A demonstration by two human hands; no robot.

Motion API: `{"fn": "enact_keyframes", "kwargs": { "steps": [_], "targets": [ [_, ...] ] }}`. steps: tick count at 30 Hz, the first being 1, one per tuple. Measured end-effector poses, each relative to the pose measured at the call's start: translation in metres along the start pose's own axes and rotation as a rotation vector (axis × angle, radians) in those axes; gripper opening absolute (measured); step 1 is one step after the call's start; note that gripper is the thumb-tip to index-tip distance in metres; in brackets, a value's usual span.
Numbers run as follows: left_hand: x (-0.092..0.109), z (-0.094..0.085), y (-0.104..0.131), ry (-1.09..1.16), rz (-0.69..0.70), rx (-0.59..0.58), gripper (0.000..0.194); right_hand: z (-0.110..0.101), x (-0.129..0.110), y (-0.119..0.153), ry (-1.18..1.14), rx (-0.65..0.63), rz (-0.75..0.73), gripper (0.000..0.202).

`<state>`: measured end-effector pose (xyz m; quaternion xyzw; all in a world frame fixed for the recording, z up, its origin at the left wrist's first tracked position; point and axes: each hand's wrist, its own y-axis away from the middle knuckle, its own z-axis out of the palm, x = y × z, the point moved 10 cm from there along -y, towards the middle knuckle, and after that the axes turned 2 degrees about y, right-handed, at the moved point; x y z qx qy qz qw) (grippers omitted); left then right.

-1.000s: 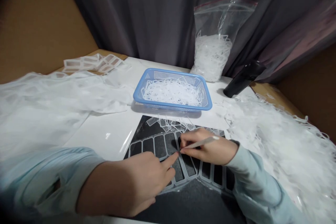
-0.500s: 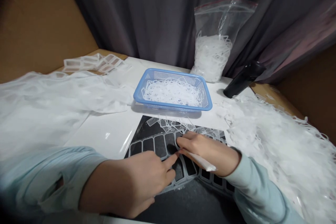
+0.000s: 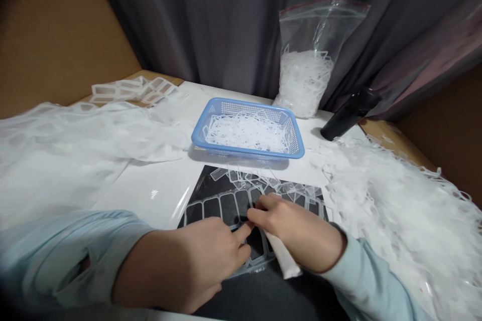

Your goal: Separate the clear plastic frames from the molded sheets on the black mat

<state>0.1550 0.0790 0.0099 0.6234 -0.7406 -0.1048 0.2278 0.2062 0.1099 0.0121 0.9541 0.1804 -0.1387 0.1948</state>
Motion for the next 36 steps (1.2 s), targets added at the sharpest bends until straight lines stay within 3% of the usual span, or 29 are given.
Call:
{"fn": "enact_keyframes", "kwargs": {
  "steps": [7,12,16,20,24,30,36],
  "targets": [
    [0.001,-0.004,0.001,-0.014,-0.022,-0.059,0.047,0.002,-0.012,0.000,0.174,0.001,0.020,0.013],
    [0.002,-0.003,0.003,-0.036,-0.004,-0.054,0.049,-0.030,0.012,0.008,0.198,0.180,0.080,0.018],
    [0.004,0.001,0.004,-0.069,0.011,-0.002,0.049,-0.046,0.025,0.018,-0.031,0.250,0.016,0.018],
    [0.006,0.001,0.005,-0.067,0.022,-0.051,0.047,-0.037,0.020,0.013,-0.256,0.163,-0.098,0.019],
    [0.006,-0.002,0.005,-0.075,0.012,-0.078,0.044,-0.026,0.019,0.002,-0.323,0.128,-0.116,0.023],
    [0.007,0.001,0.004,-0.083,0.051,0.043,0.044,-0.020,0.024,-0.001,-0.319,0.113,-0.091,0.020],
    [0.004,0.001,0.002,-0.057,0.020,-0.050,0.051,-0.016,0.011,0.002,-0.150,0.132,-0.012,0.017]
  ]
}}
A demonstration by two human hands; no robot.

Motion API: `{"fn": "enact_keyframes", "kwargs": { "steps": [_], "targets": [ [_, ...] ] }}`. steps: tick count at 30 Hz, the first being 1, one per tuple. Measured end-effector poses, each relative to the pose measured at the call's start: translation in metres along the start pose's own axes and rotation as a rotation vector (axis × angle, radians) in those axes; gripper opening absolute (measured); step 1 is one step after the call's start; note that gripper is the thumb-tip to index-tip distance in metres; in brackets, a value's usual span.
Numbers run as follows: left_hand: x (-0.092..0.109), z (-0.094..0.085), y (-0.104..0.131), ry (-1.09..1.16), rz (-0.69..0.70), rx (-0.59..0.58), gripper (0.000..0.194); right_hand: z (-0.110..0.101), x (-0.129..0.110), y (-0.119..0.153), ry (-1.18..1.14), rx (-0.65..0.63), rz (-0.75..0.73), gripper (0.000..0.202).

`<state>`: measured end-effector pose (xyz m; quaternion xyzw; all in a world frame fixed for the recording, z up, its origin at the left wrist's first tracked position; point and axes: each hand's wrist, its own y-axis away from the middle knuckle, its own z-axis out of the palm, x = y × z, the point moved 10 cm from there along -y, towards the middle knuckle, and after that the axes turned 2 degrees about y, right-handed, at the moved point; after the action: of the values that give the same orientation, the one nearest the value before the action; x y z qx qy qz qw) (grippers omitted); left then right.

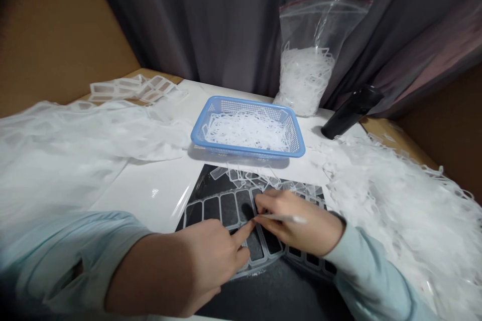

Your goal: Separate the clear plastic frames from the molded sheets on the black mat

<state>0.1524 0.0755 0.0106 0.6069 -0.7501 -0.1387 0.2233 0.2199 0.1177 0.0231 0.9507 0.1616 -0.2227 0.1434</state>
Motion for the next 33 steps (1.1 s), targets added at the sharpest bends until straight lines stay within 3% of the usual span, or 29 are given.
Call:
{"fn": "enact_keyframes", "kwargs": {
  "steps": [6,10,14,18,21,24,26,30,33],
  "targets": [
    [0.000,0.000,-0.002,0.036,-0.037,-0.084,0.055,0.027,-0.029,-0.004,0.434,0.000,0.123,0.017],
    [0.002,0.000,-0.001,0.021,-0.020,-0.093,0.058,0.024,-0.027,-0.007,0.543,0.071,0.175,0.017],
    [0.001,0.000,0.001,0.016,-0.014,-0.069,0.060,-0.019,-0.007,0.008,0.447,0.272,0.217,0.019],
    [0.000,0.008,0.000,0.004,-0.014,-0.030,0.053,-0.083,0.007,0.047,0.467,0.615,0.255,0.016],
    [0.000,0.010,0.001,-0.010,-0.012,0.001,0.052,-0.119,0.009,0.078,0.622,0.851,0.384,0.015],
    [0.001,0.008,0.002,0.002,-0.009,-0.022,0.051,-0.137,0.008,0.101,0.663,1.031,0.548,0.019],
    [0.000,0.007,0.002,0.010,-0.028,-0.050,0.050,-0.135,0.013,0.099,0.545,1.007,0.563,0.022],
    [0.000,0.007,-0.003,0.031,-0.034,-0.022,0.046,-0.102,0.023,0.061,0.146,0.674,0.371,0.025],
    [0.001,0.005,0.001,-0.014,-0.016,0.055,0.042,-0.078,0.031,0.042,-0.112,0.476,0.326,0.026]
  ]
}}
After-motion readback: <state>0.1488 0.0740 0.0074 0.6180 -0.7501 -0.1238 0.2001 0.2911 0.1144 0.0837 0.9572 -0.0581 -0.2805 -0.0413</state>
